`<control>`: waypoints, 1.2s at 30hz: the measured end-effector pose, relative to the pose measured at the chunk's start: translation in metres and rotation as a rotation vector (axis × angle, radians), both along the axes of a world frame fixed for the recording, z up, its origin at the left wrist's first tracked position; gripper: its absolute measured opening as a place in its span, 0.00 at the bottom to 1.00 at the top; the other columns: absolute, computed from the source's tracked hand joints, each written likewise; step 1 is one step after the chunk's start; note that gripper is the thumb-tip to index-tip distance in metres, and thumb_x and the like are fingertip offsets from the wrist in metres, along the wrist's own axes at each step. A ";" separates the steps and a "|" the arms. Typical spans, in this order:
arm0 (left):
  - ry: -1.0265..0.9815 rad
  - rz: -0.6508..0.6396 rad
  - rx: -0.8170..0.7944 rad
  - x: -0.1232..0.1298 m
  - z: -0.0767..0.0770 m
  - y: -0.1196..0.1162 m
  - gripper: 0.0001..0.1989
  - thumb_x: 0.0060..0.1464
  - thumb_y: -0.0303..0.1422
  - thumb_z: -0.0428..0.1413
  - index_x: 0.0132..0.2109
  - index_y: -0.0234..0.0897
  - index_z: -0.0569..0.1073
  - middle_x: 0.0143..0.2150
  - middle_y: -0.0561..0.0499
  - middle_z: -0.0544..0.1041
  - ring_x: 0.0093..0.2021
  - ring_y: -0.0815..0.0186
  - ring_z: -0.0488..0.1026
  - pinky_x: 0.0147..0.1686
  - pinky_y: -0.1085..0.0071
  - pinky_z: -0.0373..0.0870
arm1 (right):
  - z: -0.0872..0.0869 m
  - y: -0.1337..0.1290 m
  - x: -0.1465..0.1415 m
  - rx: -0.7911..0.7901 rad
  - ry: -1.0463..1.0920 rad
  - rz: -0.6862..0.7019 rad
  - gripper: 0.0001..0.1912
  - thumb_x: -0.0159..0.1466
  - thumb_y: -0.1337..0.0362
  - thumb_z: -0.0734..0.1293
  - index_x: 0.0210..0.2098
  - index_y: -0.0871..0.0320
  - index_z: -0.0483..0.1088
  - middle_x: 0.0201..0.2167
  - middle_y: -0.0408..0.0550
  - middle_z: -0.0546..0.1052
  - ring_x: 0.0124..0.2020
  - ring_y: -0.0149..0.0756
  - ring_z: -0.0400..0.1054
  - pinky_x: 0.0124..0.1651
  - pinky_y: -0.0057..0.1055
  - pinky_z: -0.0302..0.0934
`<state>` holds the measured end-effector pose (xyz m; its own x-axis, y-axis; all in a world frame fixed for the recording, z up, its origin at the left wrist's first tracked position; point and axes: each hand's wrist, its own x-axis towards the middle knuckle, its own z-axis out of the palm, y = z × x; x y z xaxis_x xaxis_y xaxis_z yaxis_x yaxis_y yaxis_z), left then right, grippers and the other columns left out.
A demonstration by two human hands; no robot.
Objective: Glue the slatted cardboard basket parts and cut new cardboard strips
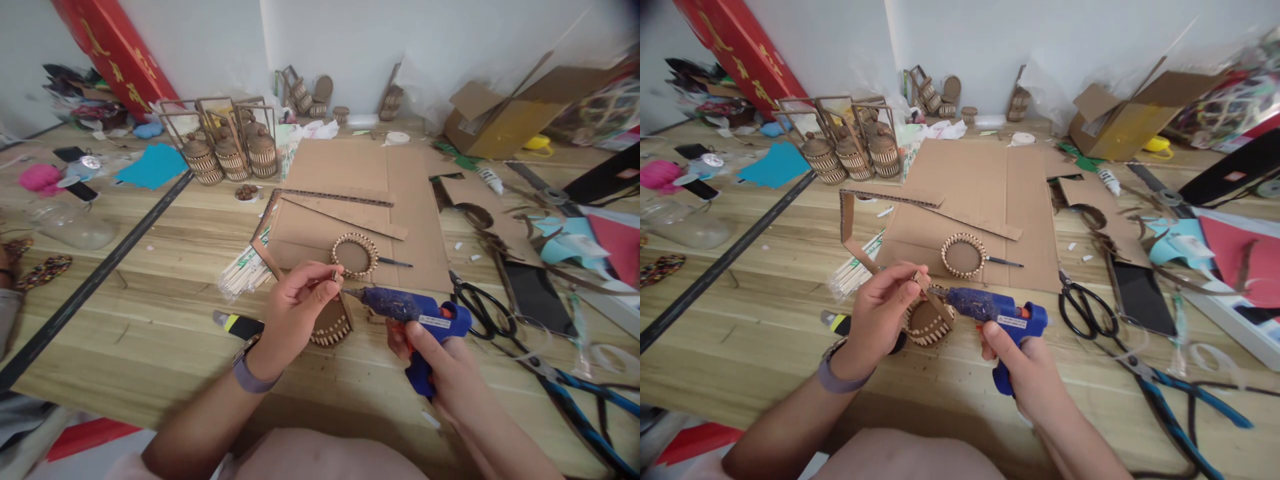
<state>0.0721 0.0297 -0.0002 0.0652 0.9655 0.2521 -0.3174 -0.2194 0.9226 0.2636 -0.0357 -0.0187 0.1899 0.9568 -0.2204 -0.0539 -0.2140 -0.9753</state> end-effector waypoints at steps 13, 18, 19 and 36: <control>0.018 0.011 -0.014 0.000 -0.002 0.001 0.11 0.55 0.41 0.67 0.41 0.39 0.83 0.40 0.48 0.82 0.39 0.66 0.78 0.41 0.72 0.77 | 0.019 -0.011 -0.004 0.018 -0.223 -0.035 0.28 0.53 0.34 0.71 0.24 0.53 0.75 0.22 0.48 0.73 0.27 0.39 0.66 0.31 0.37 0.62; 0.000 0.012 -0.008 -0.001 -0.004 0.000 0.11 0.55 0.40 0.67 0.42 0.40 0.83 0.41 0.48 0.83 0.40 0.66 0.78 0.40 0.73 0.77 | 0.015 -0.008 0.002 0.041 -0.180 -0.029 0.28 0.53 0.34 0.71 0.23 0.54 0.74 0.22 0.48 0.73 0.28 0.39 0.65 0.32 0.36 0.62; -0.005 0.011 -0.006 -0.001 -0.004 0.000 0.10 0.56 0.40 0.66 0.42 0.40 0.83 0.41 0.49 0.83 0.41 0.66 0.78 0.40 0.73 0.77 | 0.013 -0.006 0.003 0.044 -0.172 -0.026 0.27 0.53 0.35 0.71 0.23 0.54 0.74 0.22 0.47 0.73 0.27 0.38 0.65 0.31 0.35 0.61; -0.002 0.017 0.000 -0.001 -0.001 -0.001 0.10 0.56 0.40 0.66 0.42 0.39 0.83 0.40 0.49 0.83 0.40 0.67 0.79 0.38 0.75 0.77 | 0.010 -0.003 -0.001 -0.042 -0.157 -0.034 0.29 0.53 0.34 0.71 0.22 0.55 0.73 0.21 0.47 0.71 0.26 0.36 0.63 0.26 0.32 0.56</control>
